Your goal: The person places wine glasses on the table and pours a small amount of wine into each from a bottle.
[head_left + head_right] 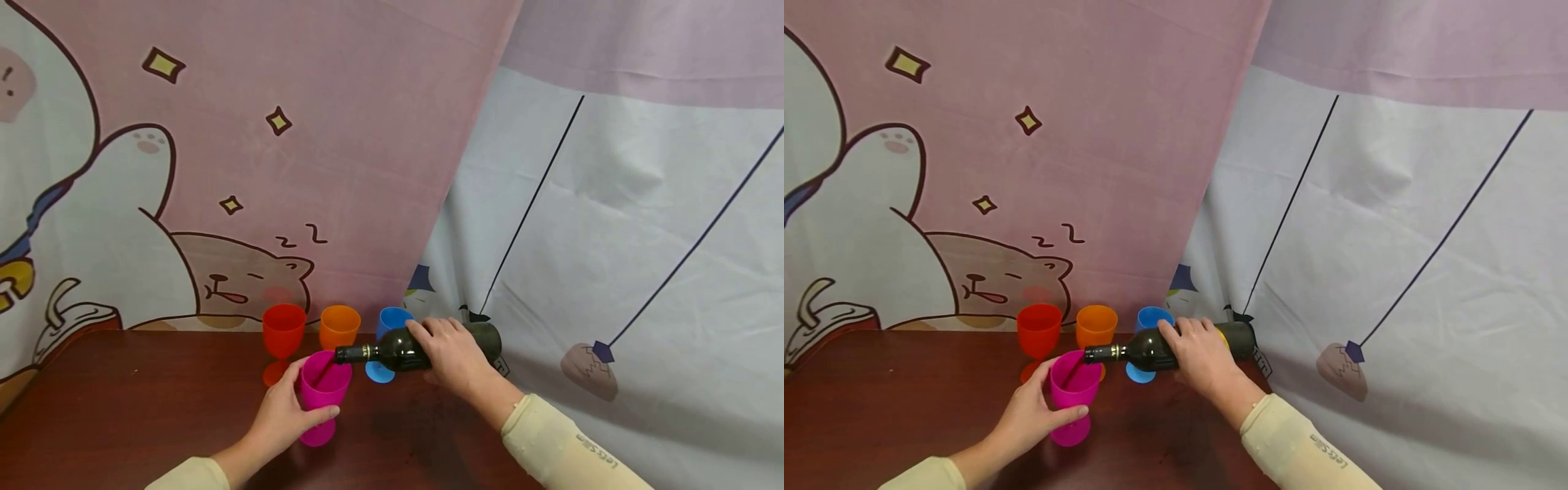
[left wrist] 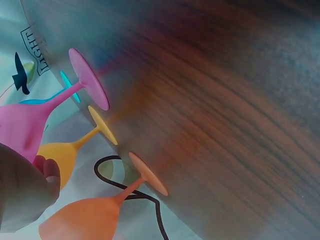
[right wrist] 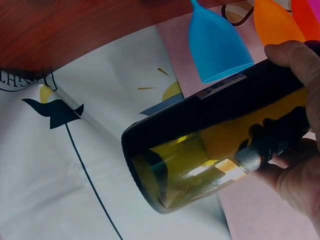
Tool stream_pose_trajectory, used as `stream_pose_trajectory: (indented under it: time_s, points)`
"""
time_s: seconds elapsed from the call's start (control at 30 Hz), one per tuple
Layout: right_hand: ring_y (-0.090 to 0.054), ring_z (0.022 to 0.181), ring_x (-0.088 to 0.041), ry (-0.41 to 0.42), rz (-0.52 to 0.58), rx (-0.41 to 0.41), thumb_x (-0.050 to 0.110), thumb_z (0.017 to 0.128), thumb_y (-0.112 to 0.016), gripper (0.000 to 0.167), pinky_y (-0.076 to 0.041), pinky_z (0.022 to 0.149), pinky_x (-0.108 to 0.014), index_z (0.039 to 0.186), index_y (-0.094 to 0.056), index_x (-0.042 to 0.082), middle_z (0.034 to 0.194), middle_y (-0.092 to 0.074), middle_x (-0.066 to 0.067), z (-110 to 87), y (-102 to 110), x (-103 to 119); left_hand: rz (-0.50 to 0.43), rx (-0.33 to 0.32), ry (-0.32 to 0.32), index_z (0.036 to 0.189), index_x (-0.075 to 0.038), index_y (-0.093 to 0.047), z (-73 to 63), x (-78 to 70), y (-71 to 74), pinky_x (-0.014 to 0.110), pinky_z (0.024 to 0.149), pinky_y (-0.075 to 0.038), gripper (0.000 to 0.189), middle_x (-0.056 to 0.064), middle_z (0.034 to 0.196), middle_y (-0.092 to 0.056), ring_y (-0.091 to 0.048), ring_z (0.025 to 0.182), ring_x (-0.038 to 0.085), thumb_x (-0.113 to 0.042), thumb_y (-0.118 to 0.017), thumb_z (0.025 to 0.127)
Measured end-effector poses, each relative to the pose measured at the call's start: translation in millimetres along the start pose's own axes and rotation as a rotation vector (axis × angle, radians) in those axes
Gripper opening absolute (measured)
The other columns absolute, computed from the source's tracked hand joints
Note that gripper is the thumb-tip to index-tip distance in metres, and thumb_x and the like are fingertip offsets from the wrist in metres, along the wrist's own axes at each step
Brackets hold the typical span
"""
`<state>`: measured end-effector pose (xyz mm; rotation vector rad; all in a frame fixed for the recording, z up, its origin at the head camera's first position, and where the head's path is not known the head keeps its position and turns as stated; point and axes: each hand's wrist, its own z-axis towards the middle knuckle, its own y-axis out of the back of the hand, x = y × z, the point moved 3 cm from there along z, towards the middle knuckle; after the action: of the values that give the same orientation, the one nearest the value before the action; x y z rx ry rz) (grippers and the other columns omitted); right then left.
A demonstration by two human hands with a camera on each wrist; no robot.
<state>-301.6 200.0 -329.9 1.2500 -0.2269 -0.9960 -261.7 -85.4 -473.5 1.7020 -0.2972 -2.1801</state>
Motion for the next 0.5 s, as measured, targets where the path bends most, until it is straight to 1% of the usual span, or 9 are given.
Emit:
stream_pose_trajectory:
  time_s: [0.27, 0.5]
  points:
    - [-0.069, 0.118, -0.033, 0.0, -0.012, 0.002, 0.034, 0.066, -0.104, 0.097, -0.057, 0.105, -0.055, 0.147, -0.057, 0.011, 0.126, -0.07, -0.012, 0.4, 1.7, 0.1, -0.002, -0.003, 0.002, 0.149, -0.016, -0.053, -0.3, -0.6, 0.2, 0.04, 0.092, -0.061, 0.097, 0.002, 0.125, -0.075, -0.069, 0.112, 0.021, -0.033, -0.103, 0.068]
    - [-0.069, 0.118, -0.034, -0.012, -0.005, 0.013, 0.033, 0.067, -0.104, 0.097, -0.057, 0.105, -0.056, 0.147, -0.056, 0.01, 0.126, -0.069, -0.013, 0.2, 2.9, 0.2, -0.008, 0.007, 0.003, 0.149, -0.014, -0.052, -1.3, -1.5, -0.3, 0.043, 0.093, -0.063, 0.097, 0.003, 0.127, -0.074, -0.069, 0.114, 0.021, -0.032, -0.103, 0.068]
